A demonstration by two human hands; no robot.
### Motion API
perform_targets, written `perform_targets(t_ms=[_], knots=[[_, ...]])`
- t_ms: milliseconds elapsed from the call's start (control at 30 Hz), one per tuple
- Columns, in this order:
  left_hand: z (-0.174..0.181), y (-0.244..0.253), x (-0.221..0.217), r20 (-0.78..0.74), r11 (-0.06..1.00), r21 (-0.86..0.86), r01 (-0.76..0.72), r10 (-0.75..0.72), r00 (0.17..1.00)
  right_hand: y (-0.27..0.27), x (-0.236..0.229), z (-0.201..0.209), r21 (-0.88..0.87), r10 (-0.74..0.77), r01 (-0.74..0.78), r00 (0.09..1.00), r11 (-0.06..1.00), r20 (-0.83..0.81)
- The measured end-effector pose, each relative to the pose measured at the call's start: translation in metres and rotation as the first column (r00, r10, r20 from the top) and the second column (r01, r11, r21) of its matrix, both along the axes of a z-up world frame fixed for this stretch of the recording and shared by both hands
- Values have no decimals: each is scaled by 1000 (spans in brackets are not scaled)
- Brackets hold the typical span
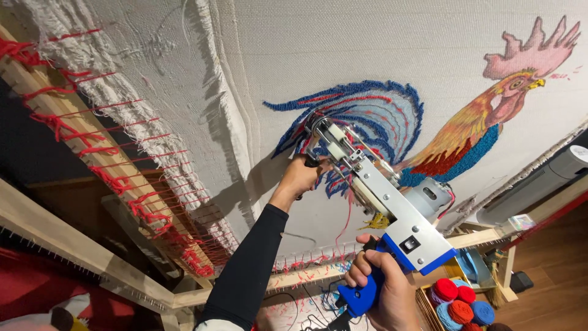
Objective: Use a tufting gun to create a rug design of a rooster on a canvas.
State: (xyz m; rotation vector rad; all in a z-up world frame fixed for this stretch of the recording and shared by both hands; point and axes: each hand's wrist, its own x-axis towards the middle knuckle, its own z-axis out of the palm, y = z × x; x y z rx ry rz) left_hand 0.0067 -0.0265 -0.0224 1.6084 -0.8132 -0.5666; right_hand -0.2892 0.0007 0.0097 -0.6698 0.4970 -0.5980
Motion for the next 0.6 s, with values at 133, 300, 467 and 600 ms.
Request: perform_targets(t_ms=[133,300,467,600], knots=[[-14,-8,-5,-109,992,-117,57,-70,992,-2,-10,4,-95,-12,10,1000,995,-22],[-17,-16,-31,-227,951,-259,166,-227,947,-22,-45,-17,-94,54,-49,997,994,51],[-26,-29,-49,-207,930,-241,278,-329,922,-29,-74,-12,-153,-20,17,1000,988,-18],[-23,-35,-54,-203,901,-312,300,-372,906,-33,-84,-16,-157,-28,30,999,987,18]])
